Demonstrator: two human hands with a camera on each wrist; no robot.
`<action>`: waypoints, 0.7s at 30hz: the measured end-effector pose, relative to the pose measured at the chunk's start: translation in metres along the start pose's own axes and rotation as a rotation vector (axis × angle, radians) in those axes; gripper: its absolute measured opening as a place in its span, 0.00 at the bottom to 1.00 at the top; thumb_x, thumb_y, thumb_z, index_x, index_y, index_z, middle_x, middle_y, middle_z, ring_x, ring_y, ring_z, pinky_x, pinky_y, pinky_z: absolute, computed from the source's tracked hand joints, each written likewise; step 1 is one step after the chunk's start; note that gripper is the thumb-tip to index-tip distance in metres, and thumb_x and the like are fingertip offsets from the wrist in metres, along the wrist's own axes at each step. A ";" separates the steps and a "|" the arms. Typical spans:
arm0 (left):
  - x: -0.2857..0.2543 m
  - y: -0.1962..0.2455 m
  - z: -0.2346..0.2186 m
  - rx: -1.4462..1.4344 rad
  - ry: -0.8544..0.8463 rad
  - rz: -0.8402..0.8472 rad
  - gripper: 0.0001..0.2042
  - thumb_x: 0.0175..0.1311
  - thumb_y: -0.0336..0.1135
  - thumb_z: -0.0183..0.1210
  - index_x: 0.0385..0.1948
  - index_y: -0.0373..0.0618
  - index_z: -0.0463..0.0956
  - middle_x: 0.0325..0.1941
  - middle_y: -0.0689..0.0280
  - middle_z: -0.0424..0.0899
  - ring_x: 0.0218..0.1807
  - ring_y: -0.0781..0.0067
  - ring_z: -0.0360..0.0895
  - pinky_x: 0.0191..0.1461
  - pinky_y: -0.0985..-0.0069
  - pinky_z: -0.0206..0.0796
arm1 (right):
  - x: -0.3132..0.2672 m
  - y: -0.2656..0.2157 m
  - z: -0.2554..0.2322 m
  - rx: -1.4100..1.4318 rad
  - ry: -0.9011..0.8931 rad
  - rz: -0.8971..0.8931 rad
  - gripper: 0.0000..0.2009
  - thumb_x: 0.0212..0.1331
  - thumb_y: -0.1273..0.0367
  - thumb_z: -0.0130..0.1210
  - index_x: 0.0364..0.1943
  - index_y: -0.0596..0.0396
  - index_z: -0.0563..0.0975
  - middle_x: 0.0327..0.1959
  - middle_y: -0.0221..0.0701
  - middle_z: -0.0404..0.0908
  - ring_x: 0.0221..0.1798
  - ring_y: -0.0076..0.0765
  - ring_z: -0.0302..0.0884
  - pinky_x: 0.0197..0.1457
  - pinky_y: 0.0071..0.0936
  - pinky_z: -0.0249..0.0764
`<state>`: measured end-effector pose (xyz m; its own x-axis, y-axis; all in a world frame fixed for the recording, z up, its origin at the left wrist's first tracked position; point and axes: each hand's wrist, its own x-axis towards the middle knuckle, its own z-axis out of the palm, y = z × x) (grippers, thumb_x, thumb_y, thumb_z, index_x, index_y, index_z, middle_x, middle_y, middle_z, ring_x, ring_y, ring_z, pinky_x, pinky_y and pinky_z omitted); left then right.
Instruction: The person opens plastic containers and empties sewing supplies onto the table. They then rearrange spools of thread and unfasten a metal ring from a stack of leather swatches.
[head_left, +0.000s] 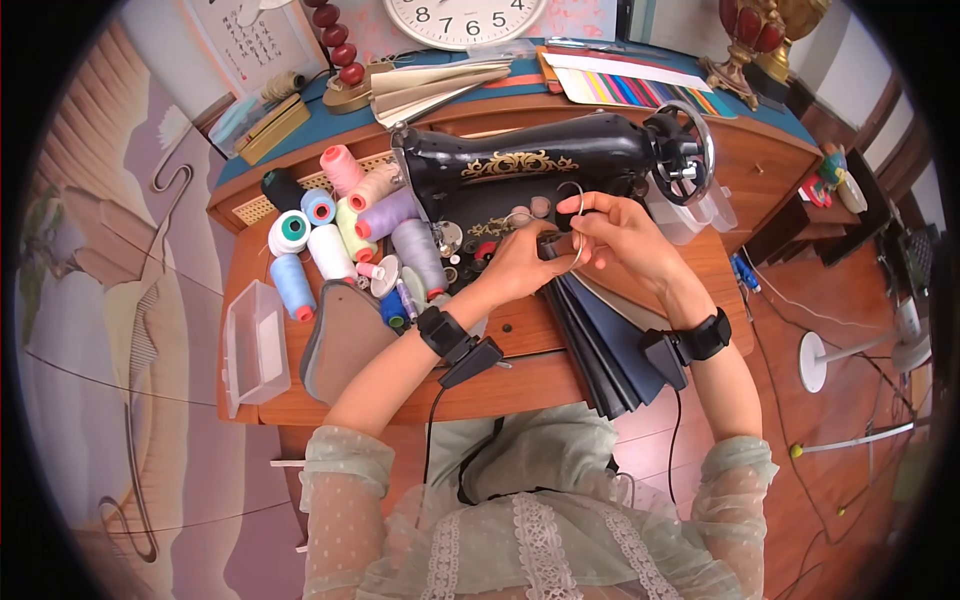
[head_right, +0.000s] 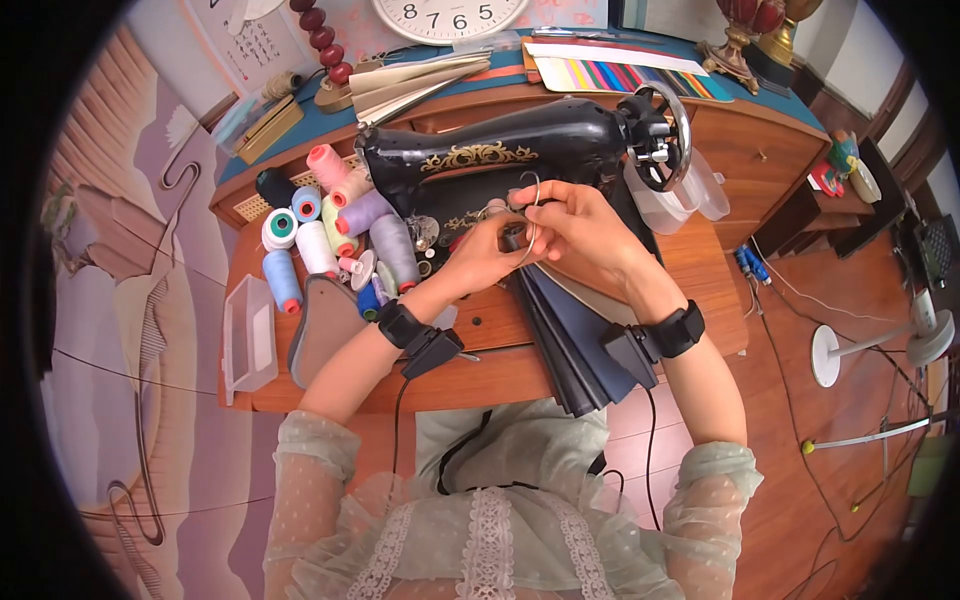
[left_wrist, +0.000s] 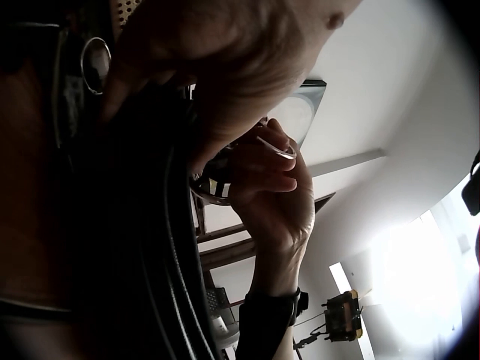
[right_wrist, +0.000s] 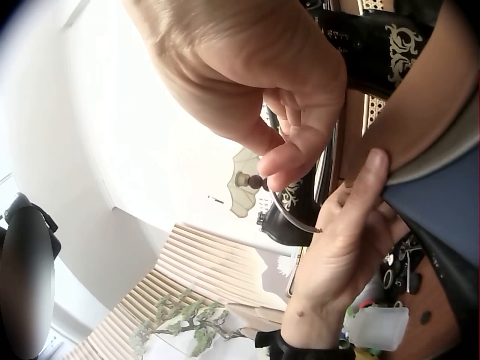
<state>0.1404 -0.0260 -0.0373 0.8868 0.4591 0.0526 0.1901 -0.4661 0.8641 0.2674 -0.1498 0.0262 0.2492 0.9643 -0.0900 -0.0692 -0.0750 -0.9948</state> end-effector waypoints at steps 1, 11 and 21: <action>0.001 -0.004 0.003 -0.005 0.001 0.006 0.32 0.48 0.51 0.66 0.47 0.29 0.71 0.44 0.47 0.79 0.46 0.54 0.78 0.50 0.66 0.68 | -0.003 -0.001 0.000 -0.014 0.003 -0.005 0.12 0.62 0.69 0.50 0.48 0.58 0.73 0.24 0.22 0.76 0.24 0.13 0.74 0.25 0.10 0.69; -0.044 0.012 -0.018 -0.110 -0.022 0.031 0.16 0.60 0.32 0.58 0.48 0.33 0.74 0.57 0.54 0.73 0.58 0.68 0.71 0.58 0.69 0.68 | -0.017 0.009 -0.006 0.036 0.084 -0.123 0.10 0.65 0.70 0.48 0.47 0.59 0.70 0.28 0.28 0.78 0.28 0.18 0.76 0.30 0.13 0.73; -0.050 0.024 -0.014 -0.746 -0.132 -0.136 0.16 0.68 0.39 0.52 0.46 0.34 0.75 0.41 0.57 0.81 0.40 0.69 0.80 0.46 0.74 0.75 | -0.015 0.011 0.009 0.035 0.088 -0.271 0.09 0.66 0.68 0.48 0.47 0.56 0.70 0.28 0.28 0.78 0.31 0.20 0.77 0.31 0.16 0.74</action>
<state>0.0949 -0.0497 -0.0126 0.9276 0.3604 -0.0981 0.0082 0.2429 0.9700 0.2541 -0.1627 0.0174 0.3459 0.9221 0.1733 -0.0216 0.1924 -0.9811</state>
